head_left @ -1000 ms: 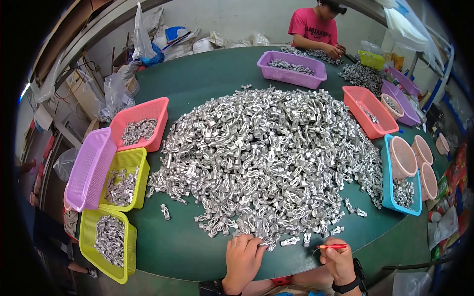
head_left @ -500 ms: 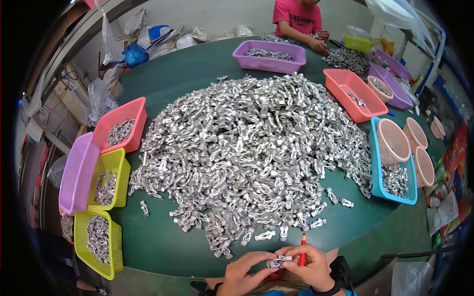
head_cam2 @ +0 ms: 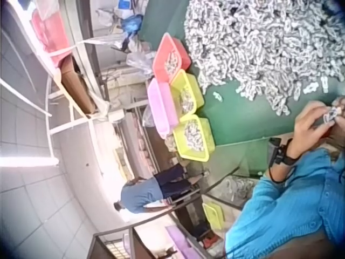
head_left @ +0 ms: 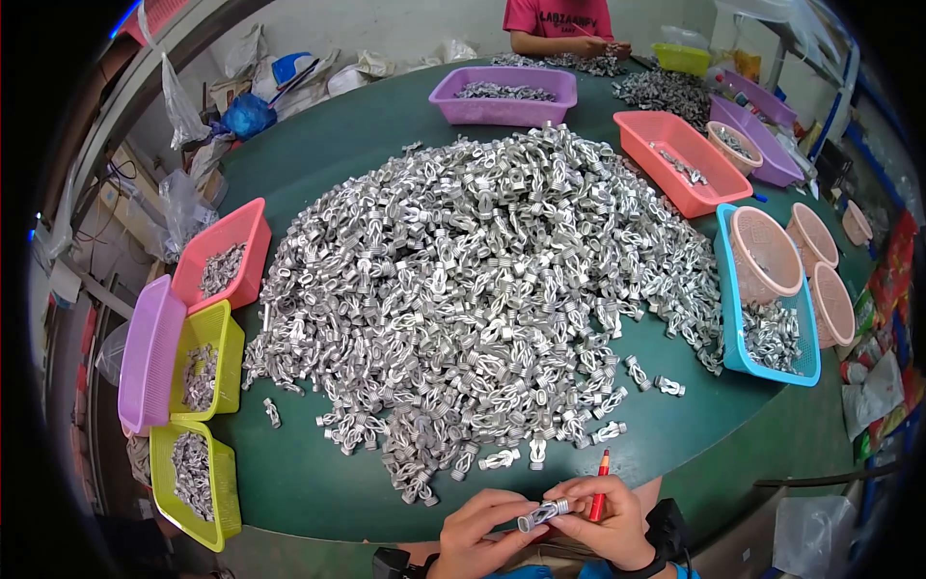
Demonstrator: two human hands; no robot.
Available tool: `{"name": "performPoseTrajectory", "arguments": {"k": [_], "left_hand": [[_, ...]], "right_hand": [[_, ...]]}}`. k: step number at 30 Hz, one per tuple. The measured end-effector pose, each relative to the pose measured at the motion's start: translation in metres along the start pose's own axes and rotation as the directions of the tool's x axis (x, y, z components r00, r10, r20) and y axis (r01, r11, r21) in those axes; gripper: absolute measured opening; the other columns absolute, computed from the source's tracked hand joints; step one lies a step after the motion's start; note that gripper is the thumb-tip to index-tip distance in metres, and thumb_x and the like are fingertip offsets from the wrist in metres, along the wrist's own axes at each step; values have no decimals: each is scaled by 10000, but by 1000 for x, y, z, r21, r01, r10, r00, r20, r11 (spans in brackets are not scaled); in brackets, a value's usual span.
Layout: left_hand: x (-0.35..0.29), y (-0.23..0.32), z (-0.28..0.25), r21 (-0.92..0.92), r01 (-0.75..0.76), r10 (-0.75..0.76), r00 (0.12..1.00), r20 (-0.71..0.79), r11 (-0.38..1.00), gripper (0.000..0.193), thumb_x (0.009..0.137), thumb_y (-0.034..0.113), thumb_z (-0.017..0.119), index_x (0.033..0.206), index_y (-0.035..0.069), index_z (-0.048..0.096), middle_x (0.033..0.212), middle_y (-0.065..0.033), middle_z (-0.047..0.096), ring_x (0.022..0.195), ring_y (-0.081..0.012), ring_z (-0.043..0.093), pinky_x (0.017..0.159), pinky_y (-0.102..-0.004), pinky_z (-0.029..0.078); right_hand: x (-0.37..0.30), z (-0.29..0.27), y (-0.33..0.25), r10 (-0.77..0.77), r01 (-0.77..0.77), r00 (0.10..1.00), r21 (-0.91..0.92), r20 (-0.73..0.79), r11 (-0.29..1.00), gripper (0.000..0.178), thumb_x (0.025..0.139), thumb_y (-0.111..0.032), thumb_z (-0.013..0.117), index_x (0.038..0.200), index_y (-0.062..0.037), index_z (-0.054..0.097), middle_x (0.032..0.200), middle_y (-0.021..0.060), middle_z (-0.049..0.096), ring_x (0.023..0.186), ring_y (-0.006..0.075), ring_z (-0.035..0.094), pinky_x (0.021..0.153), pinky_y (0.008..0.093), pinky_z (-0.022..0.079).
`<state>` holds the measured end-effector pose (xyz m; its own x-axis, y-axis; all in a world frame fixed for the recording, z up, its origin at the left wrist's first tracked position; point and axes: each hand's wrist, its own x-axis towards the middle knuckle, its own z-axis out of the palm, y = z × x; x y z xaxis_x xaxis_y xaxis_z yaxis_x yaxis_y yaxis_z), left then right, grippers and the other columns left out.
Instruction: The recorder is sorting through a large pile of small silver metal clips at a workbench, inspecting them and placing specific ones into colored plastic bins.
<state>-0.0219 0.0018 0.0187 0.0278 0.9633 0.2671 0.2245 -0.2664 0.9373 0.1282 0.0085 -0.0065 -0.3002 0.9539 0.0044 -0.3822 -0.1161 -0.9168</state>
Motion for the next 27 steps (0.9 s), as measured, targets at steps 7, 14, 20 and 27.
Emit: {"name": "performPoseTrajectory", "arguments": {"k": [7,14,20,27], "left_hand": [[-1,-13,-2,-44,136,-136,991,1,990,213,619,12,603,824,-2,545,764,-113,552,667,-158,540,580,-240,425],[-12,-17,-15,-95,321,-306,940,150,942,150,675,66,551,817,15,540,734,-81,554,644,-141,536,576,-243,422],[-16,-3,-61,44,354,-334,825,455,934,144,690,111,542,810,32,529,693,-78,554,620,-129,532,529,-241,410],[64,26,-184,387,322,-58,827,-560,864,284,701,127,563,926,-23,480,798,-114,555,700,-148,533,614,-246,427]], "right_hand": [[11,4,2,-93,87,996,-251,-14,964,251,681,80,519,878,-13,393,858,189,498,780,191,519,659,279,434],[5,3,7,68,-48,994,-210,89,977,307,650,117,530,910,-14,433,921,113,476,841,163,475,723,257,388],[2,-12,5,29,-39,999,-410,-30,911,200,707,44,497,894,-9,451,828,82,518,755,129,485,681,223,381],[0,-14,11,34,-56,997,-383,-63,922,155,724,16,499,870,-15,462,789,50,513,699,89,462,625,190,367]]}}
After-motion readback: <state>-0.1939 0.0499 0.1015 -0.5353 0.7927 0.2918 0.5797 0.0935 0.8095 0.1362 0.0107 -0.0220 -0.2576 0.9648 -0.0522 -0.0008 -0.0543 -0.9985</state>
